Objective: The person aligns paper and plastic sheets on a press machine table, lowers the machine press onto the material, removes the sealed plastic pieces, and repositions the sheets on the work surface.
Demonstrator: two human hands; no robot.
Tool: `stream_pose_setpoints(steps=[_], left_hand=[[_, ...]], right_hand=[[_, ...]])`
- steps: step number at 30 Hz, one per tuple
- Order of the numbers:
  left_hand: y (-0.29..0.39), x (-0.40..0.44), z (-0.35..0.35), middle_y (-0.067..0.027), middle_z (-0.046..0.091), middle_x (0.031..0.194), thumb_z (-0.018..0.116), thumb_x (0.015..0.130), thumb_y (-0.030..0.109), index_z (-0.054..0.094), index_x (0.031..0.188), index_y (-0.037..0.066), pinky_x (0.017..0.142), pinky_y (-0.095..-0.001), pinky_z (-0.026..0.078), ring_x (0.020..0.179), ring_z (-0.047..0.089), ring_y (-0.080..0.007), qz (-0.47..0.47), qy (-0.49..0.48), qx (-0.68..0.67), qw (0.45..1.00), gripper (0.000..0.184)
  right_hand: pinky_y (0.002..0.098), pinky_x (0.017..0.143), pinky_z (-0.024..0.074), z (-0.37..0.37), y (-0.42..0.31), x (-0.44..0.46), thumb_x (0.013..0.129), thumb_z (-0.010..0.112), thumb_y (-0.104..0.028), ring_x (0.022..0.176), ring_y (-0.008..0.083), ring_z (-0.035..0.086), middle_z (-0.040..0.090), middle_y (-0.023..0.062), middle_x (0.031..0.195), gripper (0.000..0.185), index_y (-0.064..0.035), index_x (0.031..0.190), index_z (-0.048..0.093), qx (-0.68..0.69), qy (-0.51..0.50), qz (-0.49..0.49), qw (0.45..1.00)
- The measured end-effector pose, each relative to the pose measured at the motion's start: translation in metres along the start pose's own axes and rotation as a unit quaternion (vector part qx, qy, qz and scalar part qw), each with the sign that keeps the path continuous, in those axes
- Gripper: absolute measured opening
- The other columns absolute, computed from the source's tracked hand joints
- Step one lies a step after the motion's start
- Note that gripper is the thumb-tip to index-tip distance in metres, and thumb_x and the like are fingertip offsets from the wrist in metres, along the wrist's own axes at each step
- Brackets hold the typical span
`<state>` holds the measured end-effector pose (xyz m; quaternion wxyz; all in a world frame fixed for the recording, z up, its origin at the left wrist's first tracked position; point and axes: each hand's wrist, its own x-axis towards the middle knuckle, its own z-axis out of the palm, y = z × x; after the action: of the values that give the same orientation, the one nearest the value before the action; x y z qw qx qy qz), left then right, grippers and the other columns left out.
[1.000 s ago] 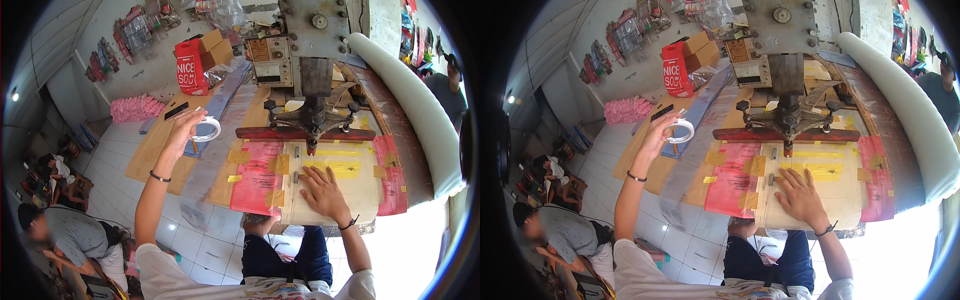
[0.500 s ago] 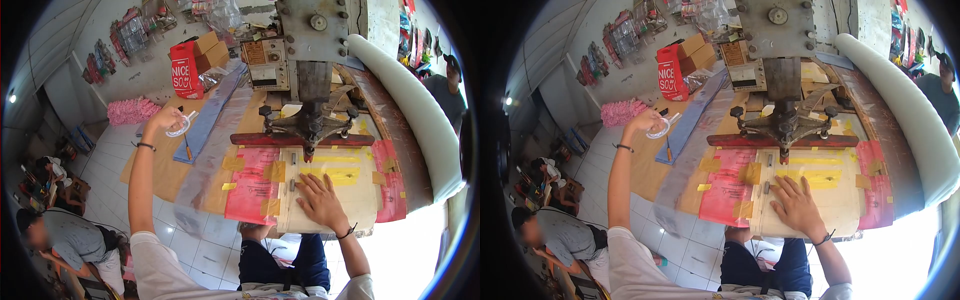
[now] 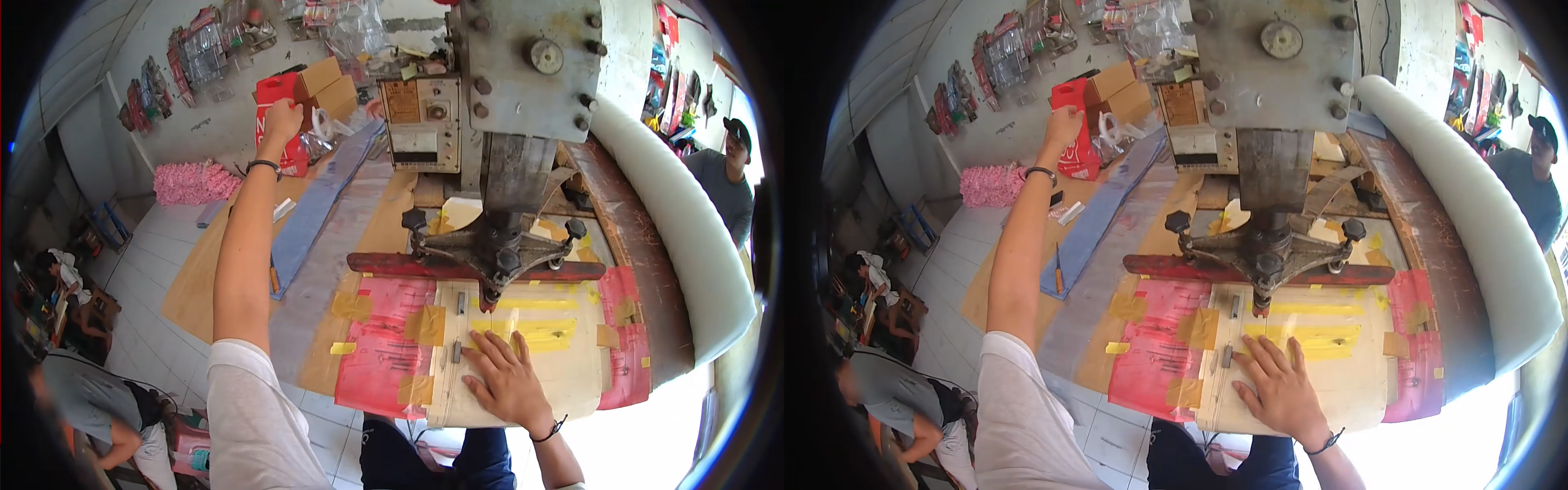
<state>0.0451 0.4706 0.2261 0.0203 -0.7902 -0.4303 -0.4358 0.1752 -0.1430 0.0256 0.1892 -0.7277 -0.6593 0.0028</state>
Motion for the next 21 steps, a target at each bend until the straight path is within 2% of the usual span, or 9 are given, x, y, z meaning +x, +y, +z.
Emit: stream_pose_setpoints(steps=[1,4,6,7,9,11,13,17,21], left_hand=[[0.003,-0.007,0.0,-0.0212,0.077,0.116,0.069,0.097,0.028,0.068,0.133,0.0,0.097,-0.0394,0.055,0.108,0.073,-0.0324,-0.004,-0.004,-0.01,1.0,0.046],[0.005,-0.05,-0.014,-0.0206,0.076,0.116,0.069,0.097,0.025,0.063,0.138,-0.001,0.095,-0.0391,0.055,0.105,0.073,-0.031,0.046,-0.043,-0.086,0.994,0.049],[0.019,-0.096,-0.029,-0.0137,0.076,0.108,0.067,0.098,0.018,0.063,0.135,0.002,0.088,-0.0355,0.055,0.093,0.071,-0.0213,0.058,-0.056,-0.128,0.989,0.041],[0.027,-0.123,-0.037,-0.0111,0.075,0.105,0.067,0.099,0.017,0.063,0.134,0.003,0.086,-0.034,0.055,0.089,0.069,-0.0179,0.061,-0.071,-0.153,0.984,0.038],[0.043,-0.184,-0.052,-0.0068,0.073,0.101,0.066,0.099,0.014,0.067,0.127,0.004,0.084,-0.0328,0.054,0.088,0.066,-0.0137,0.123,-0.144,-0.22,0.957,0.029],[0.08,-0.245,-0.089,-0.0068,0.072,0.1,0.068,0.098,0.012,0.071,0.117,0.003,0.084,-0.0331,0.054,0.091,0.067,-0.0149,0.127,-0.281,-0.198,0.93,0.021],[0.096,-0.283,-0.105,-0.0089,0.072,0.101,0.07,0.097,0.011,0.072,0.111,0.002,0.084,-0.0345,0.054,0.093,0.069,-0.0189,0.173,-0.364,-0.221,0.888,0.017],[0.11,-0.322,-0.118,-0.0127,0.072,0.103,0.072,0.097,0.013,0.073,0.111,0.001,0.087,-0.038,0.055,0.099,0.07,-0.0265,0.215,-0.409,-0.186,0.867,0.019],[0.129,-0.346,-0.126,-0.0119,0.071,0.107,0.071,0.097,0.016,0.073,0.113,0.002,0.09,-0.0391,0.055,0.103,0.069,-0.0292,0.263,-0.407,-0.201,0.851,0.021]], right_hand=[[0.0616,0.125,0.022,-0.001,-0.001,0.0,0.105,0.055,-0.041,0.148,0.0288,0.044,0.049,0.0084,0.16,0.045,-0.0169,0.143,0.06,0.003,-0.003,0.002,1.0],[0.0617,0.125,0.0224,0.0,0.0,0.0,0.105,0.055,-0.041,0.149,0.0289,0.043,0.049,0.009,0.159,0.045,-0.0163,0.142,0.06,-0.001,0.003,-0.001,1.0],[0.0617,0.125,0.0224,0.001,0.0,-0.001,0.105,0.055,-0.041,0.149,0.0289,0.043,0.05,0.0094,0.159,0.045,-0.0161,0.142,0.06,-0.001,0.011,-0.004,1.0],[0.0593,0.127,0.0189,0.001,0.0,-0.001,0.103,0.058,-0.039,0.149,0.0294,0.043,0.049,0.0099,0.159,0.046,-0.0137,0.141,0.061,0.008,0.014,-0.003,1.0],[0.0604,0.126,0.0211,0.003,0.002,-0.002,0.104,0.056,-0.04,0.149,0.0288,0.043,0.05,0.0096,0.159,0.045,-0.0156,0.141,0.061,-0.001,0.022,-0.008,1.0],[0.0607,0.125,0.0222,0.005,0.002,-0.003,0.104,0.055,-0.039,0.149,0.0285,0.043,0.05,0.0097,0.158,0.044,-0.016,0.141,0.061,-0.003,0.029,-0.011,1.0],[0.0607,0.125,0.0222,0.006,0.001,-0.003,0.104,0.056,-0.039,0.149,0.0285,0.043,0.051,0.0098,0.158,0.044,-0.0154,0.14,0.061,0.001,0.036,-0.013,0.999],[0.06,0.125,0.0228,0.008,0.002,-0.004,0.104,0.056,-0.038,0.148,0.0289,0.044,0.051,0.0104,0.157,0.043,-0.014,0.139,0.062,0.002,0.048,-0.019,0.999],[0.0594,0.125,0.0234,0.011,0.003,-0.005,0.104,0.056,-0.037,0.148,0.0295,0.044,0.051,0.0108,0.157,0.043,-0.0133,0.139,0.062,0.002,0.054,-0.024,0.998]])
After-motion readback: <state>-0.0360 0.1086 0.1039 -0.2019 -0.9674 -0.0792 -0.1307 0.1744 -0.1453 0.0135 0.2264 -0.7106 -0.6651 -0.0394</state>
